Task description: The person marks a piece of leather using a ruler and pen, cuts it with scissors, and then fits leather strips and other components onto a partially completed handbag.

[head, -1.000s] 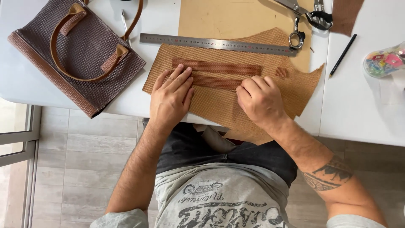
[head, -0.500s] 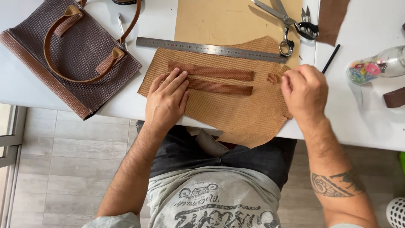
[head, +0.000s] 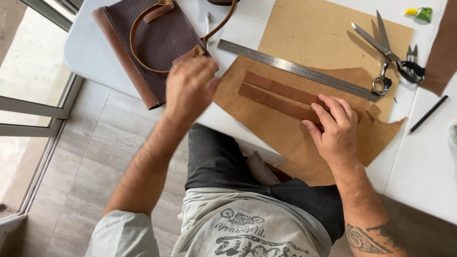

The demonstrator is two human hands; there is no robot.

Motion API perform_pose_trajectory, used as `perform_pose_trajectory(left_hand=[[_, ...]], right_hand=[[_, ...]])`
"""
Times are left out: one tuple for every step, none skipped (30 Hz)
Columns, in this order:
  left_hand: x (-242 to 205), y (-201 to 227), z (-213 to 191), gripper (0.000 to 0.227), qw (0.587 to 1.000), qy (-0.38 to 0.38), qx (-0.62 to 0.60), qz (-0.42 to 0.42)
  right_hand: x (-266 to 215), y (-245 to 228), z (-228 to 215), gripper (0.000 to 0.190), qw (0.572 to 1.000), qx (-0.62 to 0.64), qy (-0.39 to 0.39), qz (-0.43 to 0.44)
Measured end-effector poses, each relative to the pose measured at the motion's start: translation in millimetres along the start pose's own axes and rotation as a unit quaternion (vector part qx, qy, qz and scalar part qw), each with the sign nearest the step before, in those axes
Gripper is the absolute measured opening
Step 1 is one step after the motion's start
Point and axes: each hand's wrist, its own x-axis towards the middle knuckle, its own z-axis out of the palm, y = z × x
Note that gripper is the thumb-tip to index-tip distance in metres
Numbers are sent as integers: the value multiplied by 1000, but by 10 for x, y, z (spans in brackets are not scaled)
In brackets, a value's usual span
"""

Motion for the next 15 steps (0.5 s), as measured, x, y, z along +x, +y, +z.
perform_pose_trajectory(left_hand=[[168, -77, -186, 31, 1000, -3, 2, 0], [341, -147, -368, 55, 986, -139, 37, -90], [552, -220, -525, 80, 945, -268, 70, -173], [620, -213, -522, 80, 946, -268, 71, -170], [702, -217, -524, 97, 909, -361, 70, -197], [786, -219, -526, 116, 862, -450, 69, -223], [769, -181, -475, 116, 862, -451, 71, -219], [751, -144, -423, 114, 849, -470, 64, -233], [743, -113, -365, 111, 836, -486, 58, -249], [664, -157, -303, 111, 837, -485, 59, -245], [566, -190, -244, 101, 874, -428, 74, -216], [463, -225, -185, 91, 906, -369, 89, -186], [446, -243, -215, 91, 905, -371, 89, -187], [426, -261, -249, 80, 913, -358, 57, -189], [421, -296, -290, 70, 919, -342, 27, -192]], right_hand=[[16, -31, -8, 41, 1000, 4, 0, 1], [31, -57, -21, 40, 1000, -8, 6, -1], [53, -67, -37, 39, 1000, -24, 16, -2], [36, -69, -38, 39, 1000, -23, 19, 1], [37, -69, -33, 40, 1000, -19, 19, 6], [38, -67, -29, 41, 1000, -14, 19, 12], [21, -58, -15, 41, 1000, -14, 22, 16], [3, -49, 1, 41, 1000, -14, 21, 19], [2, -27, 19, 41, 999, -15, 21, 21], [-31, 19, 68, 41, 999, -16, 25, 23], [-76, 62, 109, 42, 999, -19, 7, 33], [-123, 101, 153, 43, 999, -22, -10, 44], [-133, 112, 158, 43, 999, -21, -12, 44], [-144, 120, 163, 42, 999, -20, -10, 44], [-133, 132, 183, 42, 999, -18, -5, 43]])
